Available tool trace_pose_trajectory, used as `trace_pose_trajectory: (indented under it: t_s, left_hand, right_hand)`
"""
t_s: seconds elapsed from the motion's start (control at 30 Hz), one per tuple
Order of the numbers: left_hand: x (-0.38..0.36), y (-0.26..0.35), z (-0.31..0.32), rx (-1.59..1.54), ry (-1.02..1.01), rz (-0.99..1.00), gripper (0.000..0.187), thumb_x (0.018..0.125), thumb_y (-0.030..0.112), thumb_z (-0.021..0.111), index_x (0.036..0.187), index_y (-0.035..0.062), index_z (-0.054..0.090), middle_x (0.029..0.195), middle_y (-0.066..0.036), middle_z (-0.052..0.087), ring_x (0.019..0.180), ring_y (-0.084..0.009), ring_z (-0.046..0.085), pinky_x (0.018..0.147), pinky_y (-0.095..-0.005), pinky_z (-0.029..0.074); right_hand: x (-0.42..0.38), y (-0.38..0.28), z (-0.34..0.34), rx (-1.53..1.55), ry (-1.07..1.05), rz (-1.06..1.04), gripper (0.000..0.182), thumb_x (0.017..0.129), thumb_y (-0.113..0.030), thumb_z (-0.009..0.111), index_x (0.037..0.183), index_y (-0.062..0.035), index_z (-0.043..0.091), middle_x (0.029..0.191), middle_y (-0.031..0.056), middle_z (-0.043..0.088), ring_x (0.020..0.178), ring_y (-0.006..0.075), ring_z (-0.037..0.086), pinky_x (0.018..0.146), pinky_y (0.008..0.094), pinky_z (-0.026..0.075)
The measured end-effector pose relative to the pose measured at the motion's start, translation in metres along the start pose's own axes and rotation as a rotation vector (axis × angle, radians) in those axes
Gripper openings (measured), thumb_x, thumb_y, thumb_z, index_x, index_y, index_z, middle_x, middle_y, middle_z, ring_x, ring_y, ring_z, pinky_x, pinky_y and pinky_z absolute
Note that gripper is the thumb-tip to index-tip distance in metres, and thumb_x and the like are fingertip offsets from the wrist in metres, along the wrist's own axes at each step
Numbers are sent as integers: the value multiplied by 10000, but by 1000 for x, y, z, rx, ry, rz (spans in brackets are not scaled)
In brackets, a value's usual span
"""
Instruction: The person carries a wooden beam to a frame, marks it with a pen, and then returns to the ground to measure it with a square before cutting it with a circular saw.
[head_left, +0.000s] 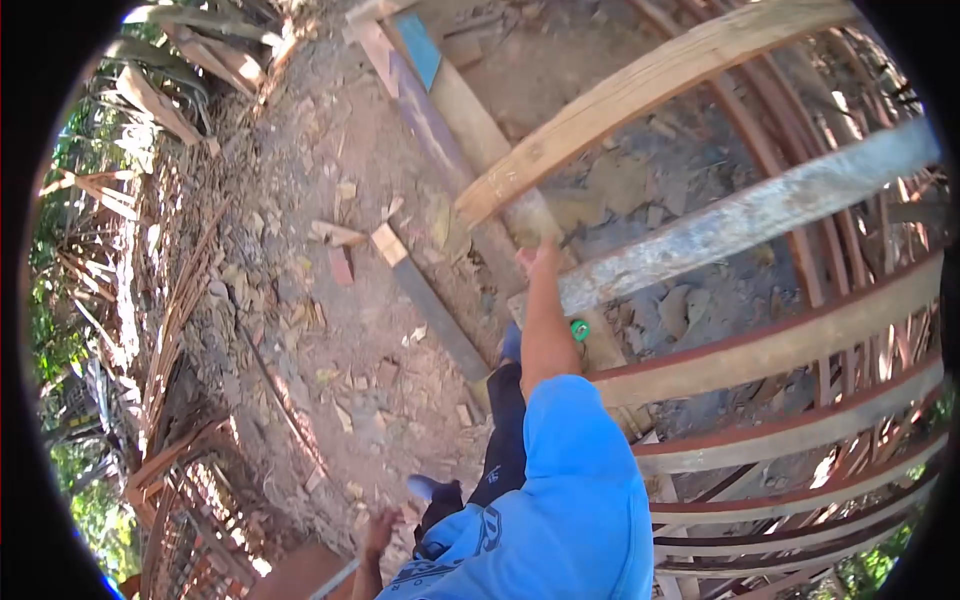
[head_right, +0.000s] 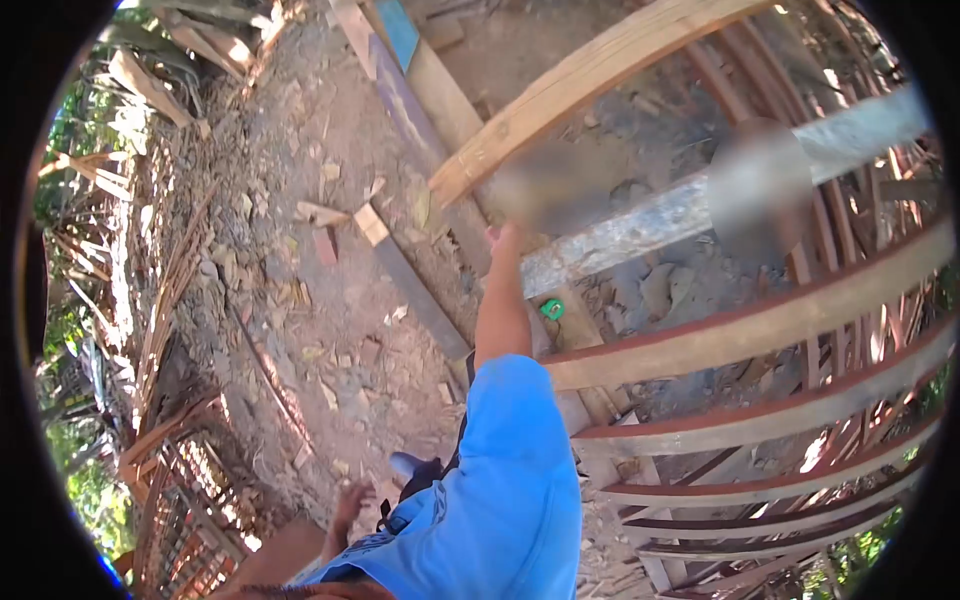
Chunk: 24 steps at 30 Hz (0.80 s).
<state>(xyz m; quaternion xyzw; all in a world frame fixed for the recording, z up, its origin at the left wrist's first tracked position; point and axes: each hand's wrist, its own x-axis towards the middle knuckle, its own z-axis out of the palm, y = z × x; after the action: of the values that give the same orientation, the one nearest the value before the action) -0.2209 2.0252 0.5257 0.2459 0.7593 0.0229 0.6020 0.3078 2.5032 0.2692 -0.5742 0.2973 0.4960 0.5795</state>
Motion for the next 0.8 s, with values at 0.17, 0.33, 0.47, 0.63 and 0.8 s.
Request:
trace_pose_trajectory:
  t_s: [0.17, 0.33, 0.47, 0.63, 0.8]
  left_hand:
    - [-22, 182, 15, -138, 332, -7, 389, 971, 377, 532, 1118, 35, 643, 959, -83, 688, 861, -181, 675, 748, -337, 526]
    - [-10, 116, -16, 46, 171, -228, 368, 953, 340, 567, 1126, 25, 644, 948, -86, 692, 819, -185, 690, 677, -320, 534]
    - [15, 113, -33, 177, 57, -179, 386, 942, 353, 589, 1123, 17, 642, 928, -89, 694, 814, -188, 694, 665, -307, 531]
    - [69, 151, -45, 151, -6, 124, 390, 934, 353, 599, 1118, 12, 641, 885, -88, 689, 767, -190, 694, 625, -302, 524]
    - [179, 196, -16, 271, -219, 478, 390, 942, 374, 563, 1153, 55, 634, 877, -79, 678, 742, -188, 661, 621, -333, 518]
  right_hand:
    - [119, 15, -14, 210, 94, 4, 273, 989, -281, 485, 1145, -62, 532, 916, 132, 619, 794, 320, 589, 632, 464, 547]
    - [182, 17, -43, -1062, -158, -389, 131, 918, -106, 465, 887, -62, 584, 767, 88, 569, 661, 228, 553, 487, 347, 457]
    - [104, -19, 9, 70, -7, -217, 143, 905, -110, 491, 765, -101, 515, 651, 38, 489, 493, 178, 463, 368, 307, 323]
    - [-130, -52, -18, 285, -206, -197, 285, 930, -302, 608, 697, -204, 475, 515, -53, 387, 373, 85, 381, 317, 257, 271]
    - [-413, -24, -161, -334, -232, -575, 327, 978, -326, 540, 803, -56, 598, 534, 13, 481, 433, 130, 483, 420, 301, 365]
